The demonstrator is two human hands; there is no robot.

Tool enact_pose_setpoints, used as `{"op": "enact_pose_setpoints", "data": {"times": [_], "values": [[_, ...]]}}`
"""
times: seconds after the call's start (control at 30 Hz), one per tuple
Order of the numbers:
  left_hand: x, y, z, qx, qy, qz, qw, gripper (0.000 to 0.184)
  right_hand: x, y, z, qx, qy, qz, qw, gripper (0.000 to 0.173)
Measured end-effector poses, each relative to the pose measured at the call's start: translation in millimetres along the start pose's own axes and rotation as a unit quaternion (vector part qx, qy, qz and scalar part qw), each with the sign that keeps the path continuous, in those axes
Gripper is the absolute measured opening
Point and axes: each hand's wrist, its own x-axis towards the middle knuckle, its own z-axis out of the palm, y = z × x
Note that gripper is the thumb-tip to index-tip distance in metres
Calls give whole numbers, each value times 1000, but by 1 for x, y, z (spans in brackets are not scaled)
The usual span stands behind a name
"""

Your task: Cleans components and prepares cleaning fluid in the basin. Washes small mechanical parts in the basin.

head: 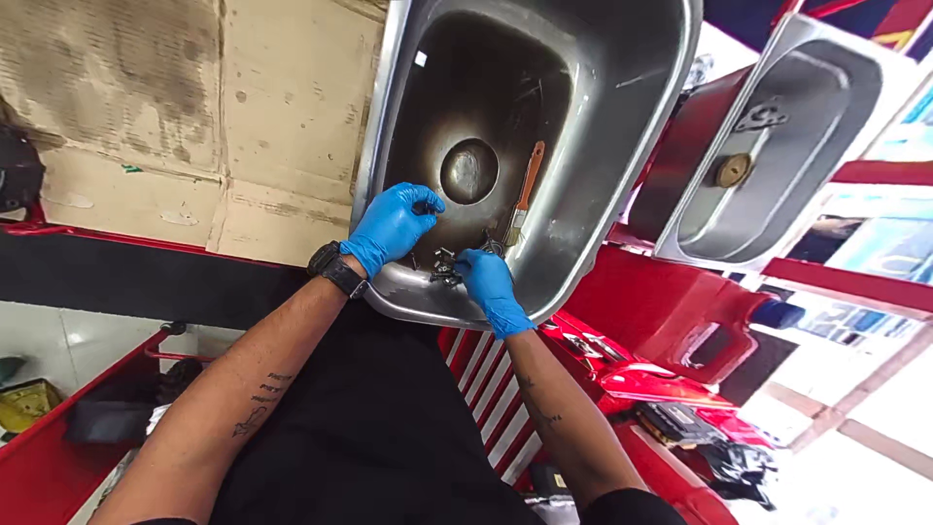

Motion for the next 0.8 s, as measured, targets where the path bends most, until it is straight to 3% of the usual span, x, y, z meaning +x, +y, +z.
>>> {"op": "enact_pose_setpoints", "data": {"times": [0.1,0.17,0.23,0.37,0.47,0.6,0.73,0.8], "values": [[-2,-7,-1,-4,7,3,1000,21,-10,10,-15,228,-7,-7,974,18],[0,-6,-6,-24,-17,-15,999,28,-18,6,-25,429,-34,-33,902,13],[-3,-4,-10,-40,-21,-27,999,31,-26,-4,-35,536,-55,-67,840,12],[-10,0,-16,-41,-31,-11,999,24,-36,-23,-49,626,-78,-129,765,16],[-12,-1,-14,-75,-84,13,994,26,-36,-35,-51,675,-94,-156,715,18],[-13,-5,2,-231,-143,36,962,25,-37,-51,-45,712,-70,-149,682,20],[-11,-12,22,-298,-81,49,950,23,-45,-64,-39,746,-39,-65,662,23],[-7,-10,29,-306,-58,38,950,17,-48,-64,-43,725,-21,-18,688,23]]}}
